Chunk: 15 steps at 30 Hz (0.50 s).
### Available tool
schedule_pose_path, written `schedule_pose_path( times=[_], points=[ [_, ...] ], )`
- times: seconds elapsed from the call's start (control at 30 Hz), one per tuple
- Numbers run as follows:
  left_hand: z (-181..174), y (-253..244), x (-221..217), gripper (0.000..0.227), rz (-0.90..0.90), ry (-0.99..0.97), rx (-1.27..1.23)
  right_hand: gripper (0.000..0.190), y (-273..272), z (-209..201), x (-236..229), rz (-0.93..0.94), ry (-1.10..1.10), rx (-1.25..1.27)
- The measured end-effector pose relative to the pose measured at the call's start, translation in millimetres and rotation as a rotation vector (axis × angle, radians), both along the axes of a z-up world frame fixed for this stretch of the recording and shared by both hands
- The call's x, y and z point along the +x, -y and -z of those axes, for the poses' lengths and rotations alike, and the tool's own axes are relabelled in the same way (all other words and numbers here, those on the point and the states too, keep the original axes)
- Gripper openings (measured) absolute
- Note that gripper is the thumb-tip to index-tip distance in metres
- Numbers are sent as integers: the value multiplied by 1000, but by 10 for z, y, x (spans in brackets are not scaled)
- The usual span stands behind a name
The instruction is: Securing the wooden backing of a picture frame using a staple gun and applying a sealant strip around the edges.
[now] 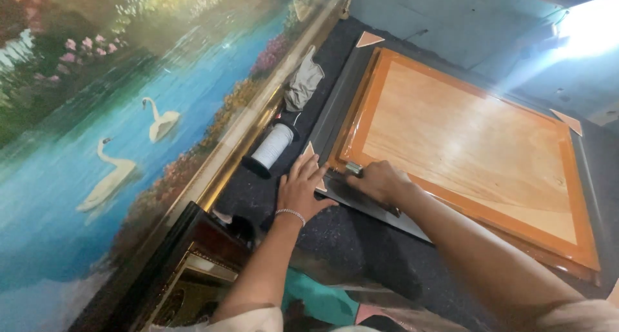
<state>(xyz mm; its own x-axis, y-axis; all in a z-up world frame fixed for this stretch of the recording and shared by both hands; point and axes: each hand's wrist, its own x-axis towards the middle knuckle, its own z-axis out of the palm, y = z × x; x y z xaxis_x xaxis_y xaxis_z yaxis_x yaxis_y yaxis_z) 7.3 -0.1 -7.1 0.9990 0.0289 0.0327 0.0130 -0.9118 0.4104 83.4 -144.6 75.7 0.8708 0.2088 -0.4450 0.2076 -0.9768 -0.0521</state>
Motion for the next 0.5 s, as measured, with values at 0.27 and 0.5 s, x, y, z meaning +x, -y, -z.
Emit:
schedule_pose_path(
  times=[0.27,0.5],
  points=[
    [20,165,-48,77,-35,-20,81,57,760,-98,-107,249,-20,85],
    [-79,247,-47,71,-72,-86,142,52,928,-100,-270,185,-68,106]
  ],
)
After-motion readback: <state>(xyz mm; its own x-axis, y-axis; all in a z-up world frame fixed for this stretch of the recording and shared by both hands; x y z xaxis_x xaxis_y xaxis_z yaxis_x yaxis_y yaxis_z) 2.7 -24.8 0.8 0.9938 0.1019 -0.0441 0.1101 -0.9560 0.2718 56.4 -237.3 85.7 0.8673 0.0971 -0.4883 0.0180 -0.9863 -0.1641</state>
